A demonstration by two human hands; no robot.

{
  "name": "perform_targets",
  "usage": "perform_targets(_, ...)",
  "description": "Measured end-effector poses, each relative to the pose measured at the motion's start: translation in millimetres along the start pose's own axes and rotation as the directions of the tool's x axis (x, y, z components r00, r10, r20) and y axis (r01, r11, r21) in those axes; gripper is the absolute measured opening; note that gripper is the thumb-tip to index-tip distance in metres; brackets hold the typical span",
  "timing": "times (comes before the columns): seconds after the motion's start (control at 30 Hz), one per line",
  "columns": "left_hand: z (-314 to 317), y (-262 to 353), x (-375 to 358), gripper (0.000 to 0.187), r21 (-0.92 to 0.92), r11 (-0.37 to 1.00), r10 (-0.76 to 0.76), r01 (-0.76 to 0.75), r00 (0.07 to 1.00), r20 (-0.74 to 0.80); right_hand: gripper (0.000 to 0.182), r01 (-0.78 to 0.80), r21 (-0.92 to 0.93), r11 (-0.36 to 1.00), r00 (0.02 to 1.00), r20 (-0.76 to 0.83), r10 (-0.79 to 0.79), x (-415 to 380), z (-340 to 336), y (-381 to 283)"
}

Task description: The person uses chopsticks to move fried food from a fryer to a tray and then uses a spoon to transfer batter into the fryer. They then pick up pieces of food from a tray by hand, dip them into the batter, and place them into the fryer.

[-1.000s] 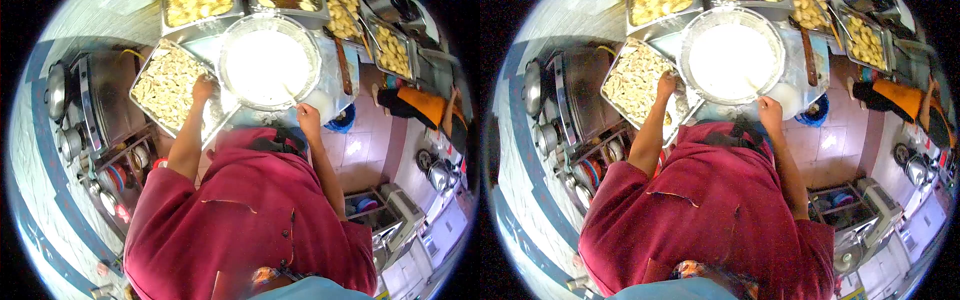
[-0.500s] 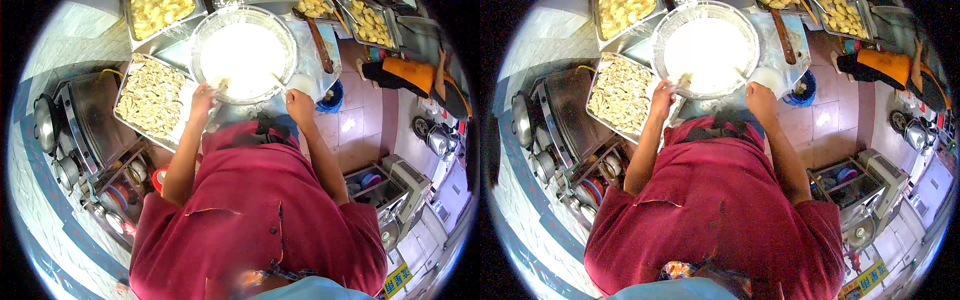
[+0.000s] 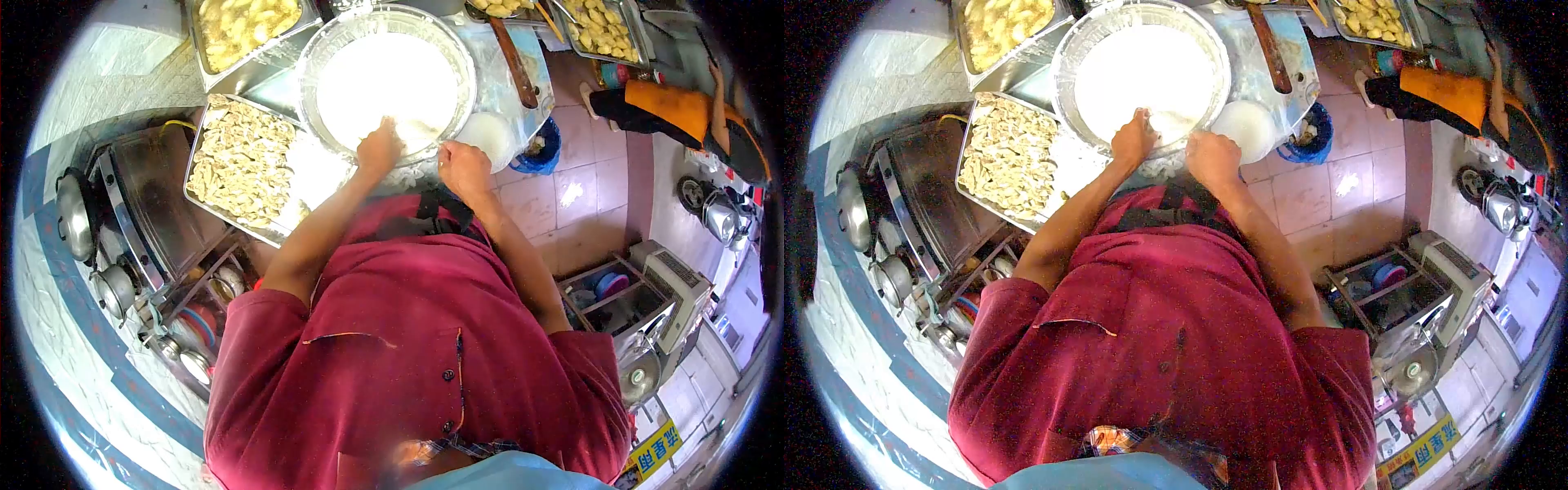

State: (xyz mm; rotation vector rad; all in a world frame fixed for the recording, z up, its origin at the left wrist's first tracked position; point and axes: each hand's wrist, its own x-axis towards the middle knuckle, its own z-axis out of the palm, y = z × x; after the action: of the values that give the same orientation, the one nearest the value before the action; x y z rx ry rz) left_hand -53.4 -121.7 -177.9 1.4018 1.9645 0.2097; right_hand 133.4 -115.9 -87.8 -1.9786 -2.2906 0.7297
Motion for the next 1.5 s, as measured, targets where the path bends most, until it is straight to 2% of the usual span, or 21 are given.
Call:
perform_targets(0.1,-6,4,-5,0.055,-0.024,0.999,-0.030,0.030,1.000,-0.001,0.021,-0.051,-0.030,0.998,0.998,-0.039,0.049,0,-4,-4)
perform_targets(0.2,-7,1,-11,0.047,-0.142,0.990,-0.007,-0.010,0.993,-0.119,0.021,-0.139,-0.071,0.988,0.988,-0.079,0.134,8,-10,9)
perform_targets(0.23,3,-12,-4,0.043,-0.369,0.930,-0.036,-0.001,0.995,-0.092,0.022,-0.115,-0.088,0.989,0.993,-0.039,0.112,8,-9,13)
perform_targets(0.3,32,-44,18,0.036,-0.752,0.659,-0.070,0.029,0.997,-0.023,0.023,-0.064,-0.121,0.991,0.997,0.041,0.069,9,-3,21)
perform_targets(0.33,7,-20,9,0.023,-0.882,0.384,-0.245,0.275,0.951,0.190,0.023,-0.039,-0.041,0.998,0.999,0.020,0.040,9,-3,23)
perform_targets(0.43,-12,-22,19,0.019,-0.773,0.200,-0.367,0.602,0.778,0.510,0.023,0.054,0.185,0.981,0.998,-0.021,-0.052,6,-5,14)
perform_targets(0.53,-13,-22,22,0.017,-0.780,-0.008,-0.322,0.626,0.737,0.595,0.023,0.088,0.291,0.953,0.995,-0.075,-0.069,4,-14,4)
perform_targets(0.63,-18,-16,19,0.019,-0.735,-0.017,-0.305,0.678,0.696,0.650,0.023,0.053,0.186,0.981,0.984,-0.179,-0.020,14,-8,5)
perform_targets(0.7,-23,-14,13,0.020,-0.731,-0.051,-0.294,0.681,0.689,0.662,0.022,0.005,0.030,1.000,0.979,-0.203,0.001,18,-6,13)
perform_targets(0.73,-24,-13,13,0.020,-0.728,-0.067,-0.286,0.682,0.686,0.669,0.019,-0.041,-0.064,0.997,0.993,-0.111,0.033,15,-9,12)
perform_targets(0.83,-26,-15,13,0.020,-0.704,-0.126,-0.247,0.699,0.665,0.705,0.022,0.014,-0.183,0.983,0.999,0.033,-0.009,7,0,18)
perform_targets(0.93,-25,-17,14,0.021,-0.716,-0.151,-0.283,0.681,0.665,0.692,0.019,0.049,0.147,0.988,0.995,-0.088,-0.036,-1,-7,12)
perform_targets(1.03,-27,-15,16,0.022,-0.701,-0.162,-0.217,0.695,0.668,0.712,0.020,0.119,0.319,0.940,0.991,-0.094,-0.094,-3,-14,0)
perform_targets(1.13,-29,-7,11,0.024,-0.747,-0.103,-0.223,0.657,0.716,0.661,0.020,-0.099,0.333,0.938,0.979,-0.135,0.152,14,-9,8)
perform_targets(1.23,-29,-10,9,0.024,-0.732,-0.177,-0.115,0.658,0.725,0.680,0.020,-0.133,0.297,0.946,0.982,-0.087,0.166,17,-2,18)
perform_targets(1.27,-27,-11,10,0.024,-0.728,-0.189,-0.092,0.659,0.726,0.681,0.023,-0.078,0.284,0.956,0.993,-0.060,0.099,16,11,23)
perform_targets(1.3,-25,-12,10,0.025,-0.724,-0.200,-0.069,0.660,0.728,0.682,0.023,-0.081,0.342,0.936,0.997,0.038,0.072,16,23,27)
perform_targets(1.37,-23,-13,10,0.025,-0.732,-0.178,-0.049,0.658,0.737,0.675,0.023,-0.102,0.452,0.886,0.974,0.226,-0.004,16,34,21)
perform_targets(1.4,-23,-13,10,0.025,-0.745,-0.146,-0.052,0.651,0.747,0.663,0.022,-0.218,0.633,0.743,0.963,0.265,0.056,27,34,23)
perform_targets(1.43,-28,-11,14,0.025,-0.766,-0.114,-0.055,0.632,0.766,0.640,0.022,-0.314,0.774,0.549,0.946,0.302,0.116,38,36,27)
perform_targets(1.5,-50,5,11,0.025,-0.806,-0.138,-0.059,0.576,0.807,0.587,0.022,-0.488,0.873,0.010,0.847,0.471,0.245,50,-1,28)
